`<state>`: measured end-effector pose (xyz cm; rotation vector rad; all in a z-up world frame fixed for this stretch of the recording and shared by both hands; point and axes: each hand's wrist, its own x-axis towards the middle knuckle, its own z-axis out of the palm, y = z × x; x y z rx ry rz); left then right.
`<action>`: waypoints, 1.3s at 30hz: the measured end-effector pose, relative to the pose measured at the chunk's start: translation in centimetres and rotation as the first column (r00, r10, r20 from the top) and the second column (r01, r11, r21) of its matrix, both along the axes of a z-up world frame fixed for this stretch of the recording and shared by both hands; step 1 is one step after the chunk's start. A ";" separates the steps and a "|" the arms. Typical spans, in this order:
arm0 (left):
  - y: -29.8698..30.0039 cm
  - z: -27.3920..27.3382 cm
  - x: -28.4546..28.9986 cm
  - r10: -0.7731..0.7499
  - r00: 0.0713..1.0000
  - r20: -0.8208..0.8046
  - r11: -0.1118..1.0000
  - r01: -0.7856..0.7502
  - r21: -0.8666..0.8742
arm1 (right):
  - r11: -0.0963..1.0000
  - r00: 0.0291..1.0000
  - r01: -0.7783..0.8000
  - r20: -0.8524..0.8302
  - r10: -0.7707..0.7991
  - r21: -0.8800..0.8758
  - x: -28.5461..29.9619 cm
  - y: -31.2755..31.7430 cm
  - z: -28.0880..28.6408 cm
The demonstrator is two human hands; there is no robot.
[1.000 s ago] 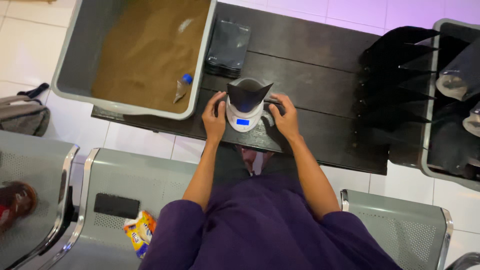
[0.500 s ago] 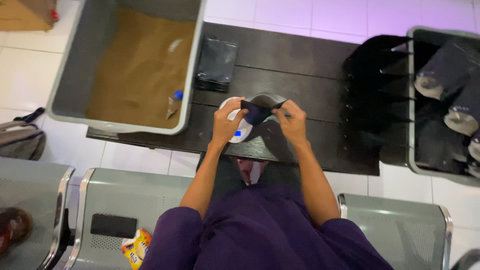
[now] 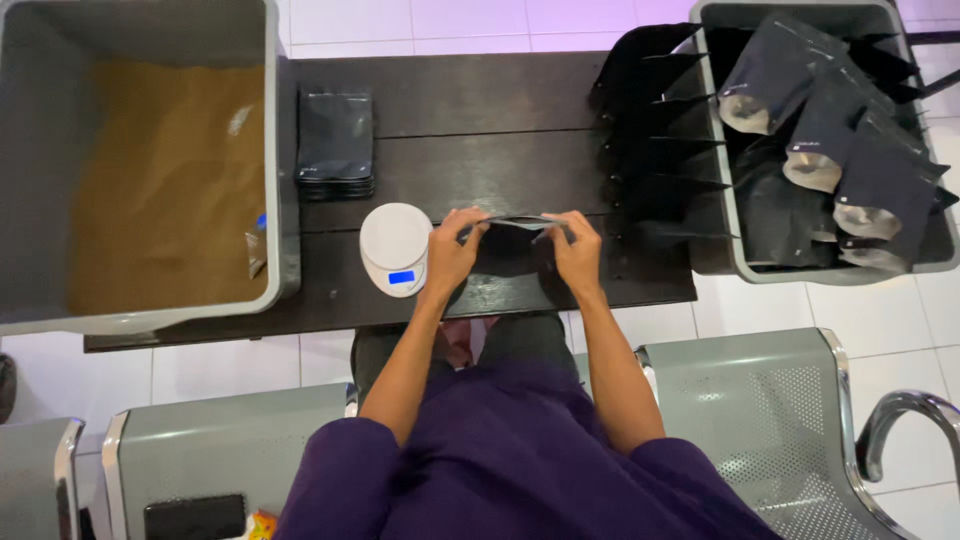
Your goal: The person scoops sand from a large bin into a small black pouch using a plastic cup, then places the pouch on a digital scale, adjusts the amount of sand inside, and seals the pouch.
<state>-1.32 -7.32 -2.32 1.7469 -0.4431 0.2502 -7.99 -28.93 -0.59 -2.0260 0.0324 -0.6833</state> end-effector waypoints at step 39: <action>-3.4 4.2 -1.6 -0.236 0.972 0.021 0.970 0.237 -0.048 | 0.979 0.982 -0.189 -0.009 0.191 0.080 -0.7 0.1 3.3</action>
